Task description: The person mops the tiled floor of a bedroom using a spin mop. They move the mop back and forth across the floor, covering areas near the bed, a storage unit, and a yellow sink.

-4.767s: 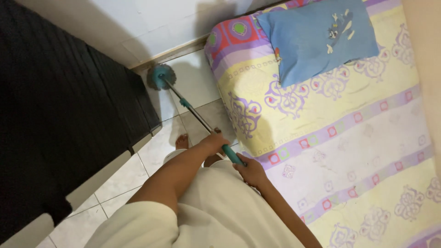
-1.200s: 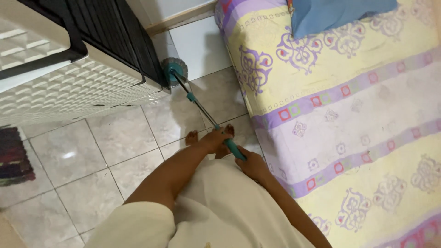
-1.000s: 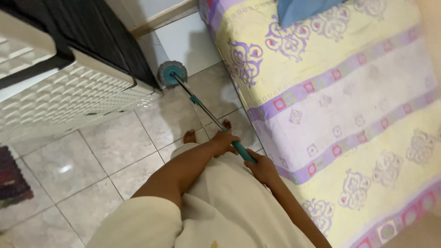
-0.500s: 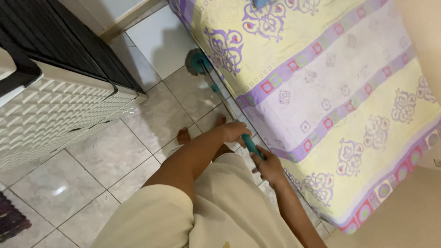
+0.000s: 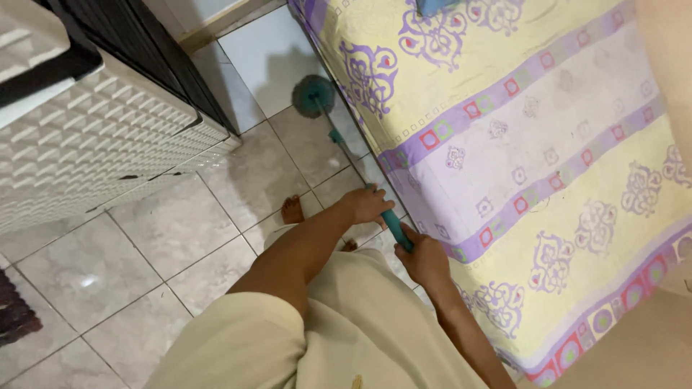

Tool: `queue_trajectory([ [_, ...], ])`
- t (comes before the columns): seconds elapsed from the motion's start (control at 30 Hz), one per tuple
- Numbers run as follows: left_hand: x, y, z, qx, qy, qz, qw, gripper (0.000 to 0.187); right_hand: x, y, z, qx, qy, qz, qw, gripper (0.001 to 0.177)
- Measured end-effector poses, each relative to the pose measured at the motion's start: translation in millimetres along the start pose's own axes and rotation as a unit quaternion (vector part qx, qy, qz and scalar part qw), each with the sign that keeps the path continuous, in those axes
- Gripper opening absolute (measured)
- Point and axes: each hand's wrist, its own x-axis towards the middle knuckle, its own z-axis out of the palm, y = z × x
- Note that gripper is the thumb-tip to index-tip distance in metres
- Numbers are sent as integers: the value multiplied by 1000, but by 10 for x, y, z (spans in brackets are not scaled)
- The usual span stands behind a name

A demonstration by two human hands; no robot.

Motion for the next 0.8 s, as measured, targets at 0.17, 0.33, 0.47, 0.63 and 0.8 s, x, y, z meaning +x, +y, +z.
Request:
queue_trajectory([
  [0.17,-128,118,99,36,-10,-59,998,72,35,121,-157,37,-34,-31,998,55],
  [0.33,-370,259,406,14,-49,-109,993,69,107,440,177,63,-82,-91,990,56],
  [0.47,-585,513,584,-19,-68,-159,985,67,-71,492,353,82,-140,-86,983,58],
  [0.63,-666,1093,127,-70,2,-231,970,54,-5,887,594,51,-132,-42,989,56],
  [0.8,-422,1131,396,-275,13,-158,948,71,-322,1014,392,67,-103,6,992,53],
])
